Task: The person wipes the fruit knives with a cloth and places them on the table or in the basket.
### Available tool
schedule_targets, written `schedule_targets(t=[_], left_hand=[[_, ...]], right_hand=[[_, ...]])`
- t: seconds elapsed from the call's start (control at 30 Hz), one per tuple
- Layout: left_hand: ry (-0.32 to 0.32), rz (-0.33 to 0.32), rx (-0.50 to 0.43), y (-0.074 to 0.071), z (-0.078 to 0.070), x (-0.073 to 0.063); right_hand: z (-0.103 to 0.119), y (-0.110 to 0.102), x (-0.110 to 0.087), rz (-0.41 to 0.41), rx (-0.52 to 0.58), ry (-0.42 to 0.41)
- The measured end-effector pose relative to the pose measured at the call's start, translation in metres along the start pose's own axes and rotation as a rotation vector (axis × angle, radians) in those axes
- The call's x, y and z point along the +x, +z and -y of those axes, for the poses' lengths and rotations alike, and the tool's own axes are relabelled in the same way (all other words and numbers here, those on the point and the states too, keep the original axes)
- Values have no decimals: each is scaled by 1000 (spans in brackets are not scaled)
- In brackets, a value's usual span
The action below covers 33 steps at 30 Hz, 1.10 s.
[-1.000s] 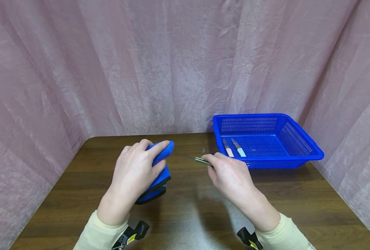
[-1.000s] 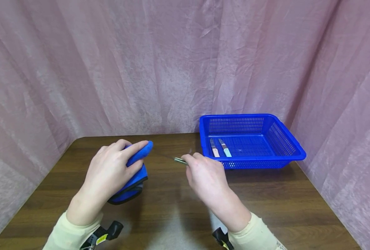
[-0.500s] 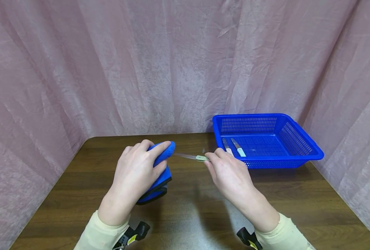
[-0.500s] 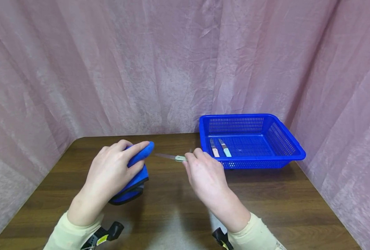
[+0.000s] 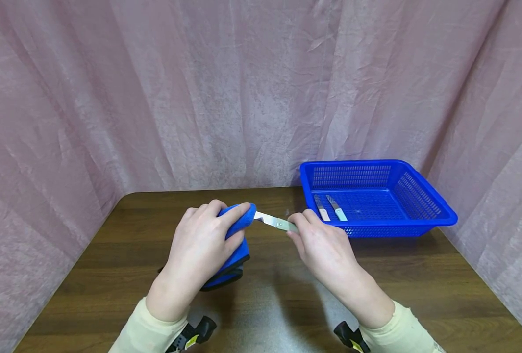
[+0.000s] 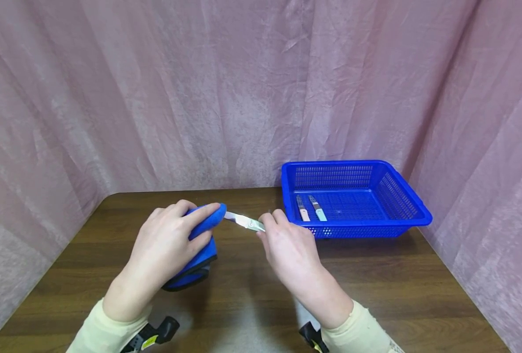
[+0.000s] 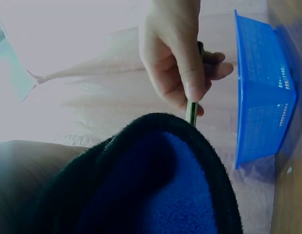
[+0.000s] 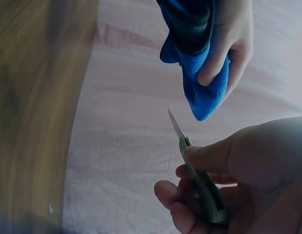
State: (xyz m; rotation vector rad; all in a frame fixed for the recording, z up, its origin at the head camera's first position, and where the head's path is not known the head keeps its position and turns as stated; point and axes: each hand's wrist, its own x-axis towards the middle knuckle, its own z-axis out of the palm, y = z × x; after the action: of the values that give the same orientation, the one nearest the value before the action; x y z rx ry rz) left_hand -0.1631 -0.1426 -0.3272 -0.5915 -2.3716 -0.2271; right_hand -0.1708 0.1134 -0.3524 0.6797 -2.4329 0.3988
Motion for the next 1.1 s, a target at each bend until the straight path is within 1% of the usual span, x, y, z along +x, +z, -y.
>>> schedule_targets(t=[0.17,0.4,0.63,0.77,1.1], left_hand=[[40,4,3,5,-7,1],[93,-18,5,12,-16,0],[107,20,17,17,-23,-2],[109,28,34,18,-25,-2],[109,37,39,20,-24,-3]], right_hand=[[2,0,1,22,4,-2],[4,1,0,26,1,-20],[6,1,-1,30,5,-32],[7,1,-1,24,3,-38],[8,1,-1,41,8,-35]])
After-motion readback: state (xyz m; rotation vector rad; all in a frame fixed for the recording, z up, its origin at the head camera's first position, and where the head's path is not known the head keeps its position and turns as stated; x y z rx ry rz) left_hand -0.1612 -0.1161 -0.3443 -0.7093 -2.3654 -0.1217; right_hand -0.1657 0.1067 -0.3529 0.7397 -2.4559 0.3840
